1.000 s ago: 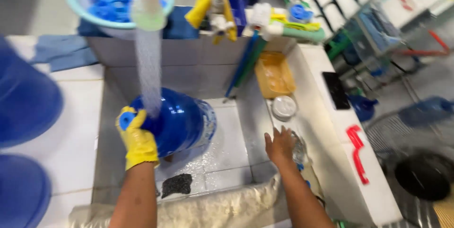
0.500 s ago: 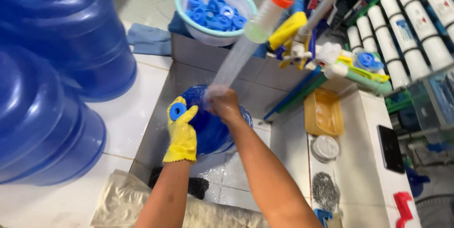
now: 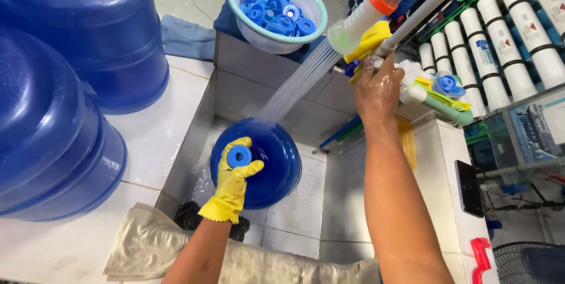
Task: Washing and rinsing large blue plastic water jugs in a production facility.
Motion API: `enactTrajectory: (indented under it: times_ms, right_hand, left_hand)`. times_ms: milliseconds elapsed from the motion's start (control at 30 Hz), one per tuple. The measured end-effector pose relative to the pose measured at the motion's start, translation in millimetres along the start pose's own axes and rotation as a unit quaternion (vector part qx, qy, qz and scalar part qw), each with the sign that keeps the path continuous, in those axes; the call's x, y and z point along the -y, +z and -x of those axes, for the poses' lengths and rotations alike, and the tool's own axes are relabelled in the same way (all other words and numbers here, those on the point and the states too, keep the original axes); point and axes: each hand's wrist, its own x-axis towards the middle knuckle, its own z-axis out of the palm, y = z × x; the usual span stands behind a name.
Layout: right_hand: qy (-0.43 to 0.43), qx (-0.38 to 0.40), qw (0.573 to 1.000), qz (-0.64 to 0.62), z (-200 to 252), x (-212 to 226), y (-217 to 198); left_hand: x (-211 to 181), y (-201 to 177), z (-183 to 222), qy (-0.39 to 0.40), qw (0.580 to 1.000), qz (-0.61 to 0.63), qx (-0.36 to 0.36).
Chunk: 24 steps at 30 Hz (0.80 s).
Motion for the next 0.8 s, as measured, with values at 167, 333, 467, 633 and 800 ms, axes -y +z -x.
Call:
enactTrajectory:
  times_ms: [167, 333, 467, 633, 800]
  right_hand:
    - [0.206, 0.061, 0.927, -0.309, -3, 8, 2]
    - [0.316, 0.16, 0.88, -0.317, 43, -12, -65]
    - [0.249, 0.289, 0.924, 0.006, 170, -104, -136]
    - [0.319, 0.374, 0.855, 0.165, 370, -198, -181]
    - [0.365, 0.407, 0.804, 0.233, 446, -193, -186]
  left_hand:
    - [5, 0, 21, -0.037, 0.999, -0.025, -0.001]
    - [42, 17, 27, -0.055, 0.991, -0.097, 0.079]
    - [104, 34, 31, -0.057, 0.963, -0.192, 0.178]
    - [164, 48, 36, -0.023, 0.928, -0.265, 0.261]
    - [176, 54, 42, 0.002, 0.909, -0.307, 0.281]
